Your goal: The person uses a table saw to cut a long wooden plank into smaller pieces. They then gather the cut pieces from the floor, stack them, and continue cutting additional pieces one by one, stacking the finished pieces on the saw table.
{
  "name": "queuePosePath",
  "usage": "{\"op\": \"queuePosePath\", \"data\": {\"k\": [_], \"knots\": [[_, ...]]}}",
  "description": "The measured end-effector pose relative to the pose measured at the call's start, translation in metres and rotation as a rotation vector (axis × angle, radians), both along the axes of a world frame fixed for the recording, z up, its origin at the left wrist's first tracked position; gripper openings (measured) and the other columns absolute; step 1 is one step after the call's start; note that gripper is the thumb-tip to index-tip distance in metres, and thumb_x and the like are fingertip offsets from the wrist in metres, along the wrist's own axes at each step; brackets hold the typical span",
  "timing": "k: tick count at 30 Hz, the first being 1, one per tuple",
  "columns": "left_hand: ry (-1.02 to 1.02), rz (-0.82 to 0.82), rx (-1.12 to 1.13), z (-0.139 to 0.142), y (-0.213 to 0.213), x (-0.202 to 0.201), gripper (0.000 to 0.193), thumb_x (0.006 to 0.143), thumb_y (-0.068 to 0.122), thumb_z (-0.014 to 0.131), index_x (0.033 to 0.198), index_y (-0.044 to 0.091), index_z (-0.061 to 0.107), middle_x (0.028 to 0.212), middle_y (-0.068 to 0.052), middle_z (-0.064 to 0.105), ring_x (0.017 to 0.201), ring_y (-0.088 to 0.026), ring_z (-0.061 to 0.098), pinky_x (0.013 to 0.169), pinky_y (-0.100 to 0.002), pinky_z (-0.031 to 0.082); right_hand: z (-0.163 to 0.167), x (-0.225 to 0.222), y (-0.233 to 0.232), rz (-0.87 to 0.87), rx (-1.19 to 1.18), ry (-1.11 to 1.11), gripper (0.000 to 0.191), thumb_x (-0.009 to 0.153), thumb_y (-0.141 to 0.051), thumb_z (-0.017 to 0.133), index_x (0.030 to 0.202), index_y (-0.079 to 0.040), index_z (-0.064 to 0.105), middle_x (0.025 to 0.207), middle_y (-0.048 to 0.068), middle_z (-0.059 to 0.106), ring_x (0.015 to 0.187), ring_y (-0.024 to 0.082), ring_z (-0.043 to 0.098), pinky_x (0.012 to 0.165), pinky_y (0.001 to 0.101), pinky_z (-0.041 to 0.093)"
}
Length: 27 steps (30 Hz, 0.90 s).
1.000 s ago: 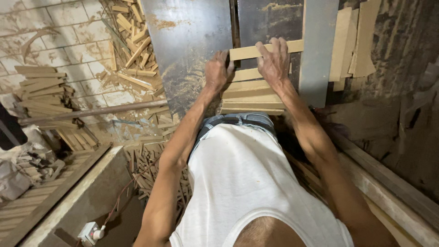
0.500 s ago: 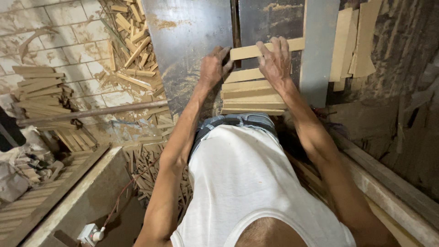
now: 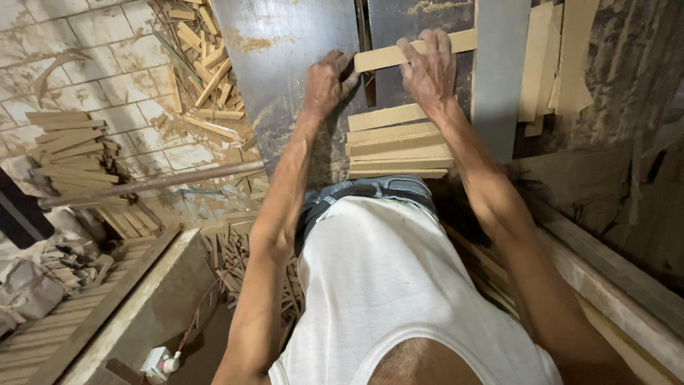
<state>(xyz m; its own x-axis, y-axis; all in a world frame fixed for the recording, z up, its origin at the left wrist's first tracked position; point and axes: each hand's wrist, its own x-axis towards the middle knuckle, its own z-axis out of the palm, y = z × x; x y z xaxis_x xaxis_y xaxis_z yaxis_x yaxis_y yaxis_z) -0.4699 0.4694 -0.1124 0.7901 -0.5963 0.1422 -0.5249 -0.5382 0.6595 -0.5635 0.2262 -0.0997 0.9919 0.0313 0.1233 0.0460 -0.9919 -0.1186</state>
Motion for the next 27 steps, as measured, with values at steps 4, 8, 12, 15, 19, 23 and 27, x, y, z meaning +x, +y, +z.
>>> {"op": "queuePosePath", "data": {"k": [4, 8, 12, 15, 19, 23, 27], "knots": [[-0.01, 0.002, -0.008, -0.001, -0.001, 0.006, 0.037, 0.095, 0.032, 0.077, 0.12, 0.004, 0.076, 0.101, -0.011, 0.074, 0.065, -0.018, 0.068, 0.055, -0.029, 0.06, 0.008, 0.005, 0.0, -0.012, 0.003, -0.015, 0.047, 0.085, -0.017, 0.085, 0.129, -0.021, 0.069, 0.123, 0.015, 0.051, 0.122, 0.038, 0.05, 0.079, 0.0439, 0.059], [-0.005, -0.001, -0.008, 0.002, -0.002, 0.012, 0.037, 0.092, 0.029, 0.079, 0.117, 0.002, 0.076, 0.096, -0.01, 0.073, 0.063, -0.02, 0.067, 0.056, -0.032, 0.059, 0.012, 0.009, 0.0, -0.028, 0.01, -0.009, 0.044, 0.085, -0.02, 0.087, 0.125, -0.021, 0.068, 0.122, 0.013, 0.051, 0.121, 0.037, 0.051, 0.084, 0.0483, 0.059], [0.02, -0.013, -0.013, 0.009, 0.0, 0.019, 0.036, 0.091, 0.026, 0.08, 0.116, 0.0, 0.075, 0.095, -0.01, 0.073, 0.065, -0.022, 0.068, 0.06, -0.034, 0.059, 0.01, 0.018, -0.001, -0.025, -0.001, -0.029, 0.041, 0.087, -0.016, 0.086, 0.123, -0.021, 0.068, 0.123, 0.013, 0.051, 0.123, 0.036, 0.051, 0.086, 0.0463, 0.059], [0.023, -0.007, -0.058, 0.016, 0.001, 0.024, 0.035, 0.092, 0.025, 0.08, 0.115, 0.0, 0.075, 0.096, -0.01, 0.072, 0.068, -0.022, 0.069, 0.063, -0.035, 0.059, 0.011, 0.026, -0.003, -0.021, 0.006, -0.028, 0.043, 0.084, -0.017, 0.086, 0.123, -0.021, 0.069, 0.123, 0.016, 0.052, 0.123, 0.039, 0.05, 0.081, 0.0471, 0.059], [-0.014, 0.01, 0.015, 0.018, -0.003, 0.031, 0.036, 0.091, 0.03, 0.079, 0.116, 0.005, 0.076, 0.096, -0.008, 0.073, 0.068, -0.021, 0.069, 0.063, -0.034, 0.06, 0.012, 0.034, -0.004, -0.019, -0.005, -0.046, 0.043, 0.085, -0.017, 0.086, 0.124, -0.022, 0.07, 0.125, 0.016, 0.053, 0.123, 0.039, 0.05, 0.083, 0.0453, 0.06], [0.066, 0.018, 0.134, 0.012, -0.014, 0.046, 0.036, 0.092, 0.033, 0.078, 0.117, 0.007, 0.076, 0.088, -0.01, 0.072, 0.059, -0.021, 0.065, 0.054, -0.033, 0.058, 0.008, 0.045, -0.006, -0.047, 0.034, -0.01, 0.041, 0.085, -0.017, 0.086, 0.123, -0.02, 0.07, 0.125, 0.015, 0.055, 0.123, 0.037, 0.05, 0.083, 0.0487, 0.057], [-0.059, 0.014, -0.088, 0.013, -0.002, 0.063, 0.023, 0.101, 0.024, 0.075, 0.117, 0.006, 0.076, 0.094, -0.009, 0.072, 0.07, -0.016, 0.067, 0.058, -0.025, 0.06, 0.009, 0.048, -0.004, -0.041, 0.071, -0.034, 0.037, 0.091, -0.012, 0.081, 0.126, -0.018, 0.071, 0.126, 0.014, 0.055, 0.124, 0.036, 0.051, 0.089, 0.0477, 0.057]]}}
